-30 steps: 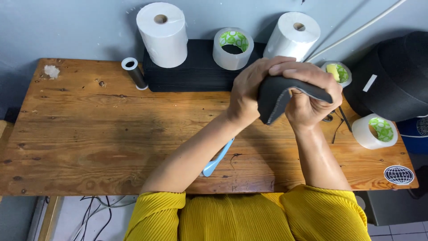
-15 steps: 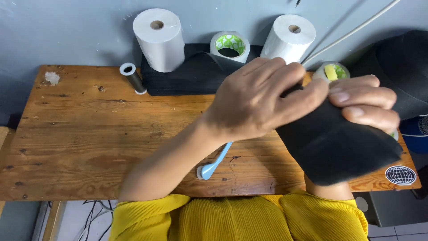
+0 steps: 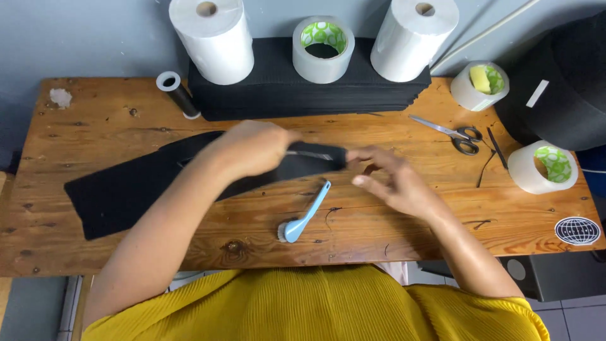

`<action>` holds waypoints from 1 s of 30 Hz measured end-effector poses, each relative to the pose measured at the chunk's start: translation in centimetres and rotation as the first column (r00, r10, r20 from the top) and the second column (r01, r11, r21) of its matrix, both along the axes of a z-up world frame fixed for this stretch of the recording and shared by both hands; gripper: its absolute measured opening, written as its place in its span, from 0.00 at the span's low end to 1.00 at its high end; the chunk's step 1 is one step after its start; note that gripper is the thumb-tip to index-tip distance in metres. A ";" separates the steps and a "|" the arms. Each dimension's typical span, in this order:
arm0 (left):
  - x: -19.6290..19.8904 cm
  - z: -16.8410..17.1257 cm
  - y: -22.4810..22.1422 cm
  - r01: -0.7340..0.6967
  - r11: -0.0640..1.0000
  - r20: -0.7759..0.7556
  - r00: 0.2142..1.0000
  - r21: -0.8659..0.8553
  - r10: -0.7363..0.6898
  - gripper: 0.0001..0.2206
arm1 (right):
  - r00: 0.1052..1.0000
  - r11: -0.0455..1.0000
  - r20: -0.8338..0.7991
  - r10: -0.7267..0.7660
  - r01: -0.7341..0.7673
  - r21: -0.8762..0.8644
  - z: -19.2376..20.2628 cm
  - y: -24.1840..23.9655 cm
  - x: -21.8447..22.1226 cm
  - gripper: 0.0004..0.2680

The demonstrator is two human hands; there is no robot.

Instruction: The person inspects a black rectangular piece of material, folds it, and then uses scissors to cut along the edge on a wooden workbench.

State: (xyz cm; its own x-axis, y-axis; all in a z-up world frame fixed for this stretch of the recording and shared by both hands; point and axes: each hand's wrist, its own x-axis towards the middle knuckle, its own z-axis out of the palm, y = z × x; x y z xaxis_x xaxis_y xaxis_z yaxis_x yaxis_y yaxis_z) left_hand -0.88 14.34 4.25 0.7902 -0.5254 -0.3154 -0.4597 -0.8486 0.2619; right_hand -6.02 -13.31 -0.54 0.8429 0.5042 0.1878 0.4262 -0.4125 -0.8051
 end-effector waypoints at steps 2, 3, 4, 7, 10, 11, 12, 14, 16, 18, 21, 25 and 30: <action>1.3 -1.7 1.4 -0.043 0.999 -0.074 0.996 0.001 0.043 0.13 | 0.992 0.992 0.097 0.082 -0.073 -0.100 -1.5 1.3 -0.2 0.15; 2.0 -2.5 2.0 -0.081 0.997 -0.141 0.987 0.008 0.082 0.17 | 0.967 0.971 0.191 0.168 -0.129 -0.202 -2.2 2.0 -0.3 0.14; 2.6 -3.8 2.3 -0.079 0.997 -0.144 0.986 0.007 0.079 0.17 | 0.968 0.971 0.188 0.166 -0.127 -0.202 -3.6 2.7 -0.4 0.14; 3.8 -7.9 2.9 -0.109 0.991 -0.233 0.968 -0.073 0.089 0.19 | 0.894 0.959 0.355 0.272 -0.220 -0.181 -8.4 4.1 -0.5 0.16; 5.3 -12.1 3.1 -0.132 0.990 -0.277 0.954 -0.056 0.112 0.20 | 0.813 0.933 0.515 0.272 -0.093 -0.347 -13.5 2.9 0.8 0.10; 5.9 -13.8 3.4 -0.116 0.993 -0.282 0.954 -0.033 0.102 0.20 | 0.802 0.886 0.528 0.281 -0.005 -0.464 -14.6 1.8 1.3 0.07; 6.5 -15.5 3.8 -0.100 0.995 -0.288 0.953 -0.010 0.093 0.20 | 0.790 0.818 0.539 0.292 0.086 -0.569 -15.6 0.8 1.9 0.05; 7.0 -16.7 4.0 -0.093 0.995 -0.290 0.952 0.024 0.096 0.20 | 0.816 0.784 0.531 0.227 0.170 -0.597 -16.5 -2.5 3.7 0.04; 7.5 -17.5 4.0 -0.082 0.995 -0.291 0.952 0.054 0.094 0.21 | 0.834 0.738 0.528 0.159 0.255 -0.625 -15.5 -5.2 5.0 0.04; 7.7 -18.0 3.8 -0.037 0.995 -0.304 0.950 0.089 0.063 0.22 | 0.843 0.703 0.537 0.023 0.369 -0.608 -12.9 -7.0 5.7 0.03; 8.0 -18.0 2.6 -0.008 0.996 -0.281 0.959 0.089 0.033 0.21 | 0.707 0.680 0.708 -0.008 0.523 -0.514 -12.7 -8.0 6.2 0.06; 7.2 -16.5 0.9 0.020 0.997 -0.304 0.953 0.072 0.003 0.20 | 0.955 0.926 0.227 -0.192 0.253 -0.282 -7.7 -0.5 3.2 0.14; 6.0 -14.7 -0.6 0.088 0.995 -0.267 0.961 0.048 -0.072 0.19 | 0.967 0.985 -0.190 -0.167 0.155 -0.080 -13.1 2.5 4.2 0.10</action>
State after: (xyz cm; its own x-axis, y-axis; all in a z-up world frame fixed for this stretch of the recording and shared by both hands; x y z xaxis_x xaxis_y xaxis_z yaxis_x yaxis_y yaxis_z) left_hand 5.11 13.76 -10.47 0.6304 -0.5576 -0.5401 -0.4473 -0.8295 0.3343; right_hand -1.78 -10.77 -13.64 0.9310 0.3646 -0.0168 0.1871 -0.5165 -0.8356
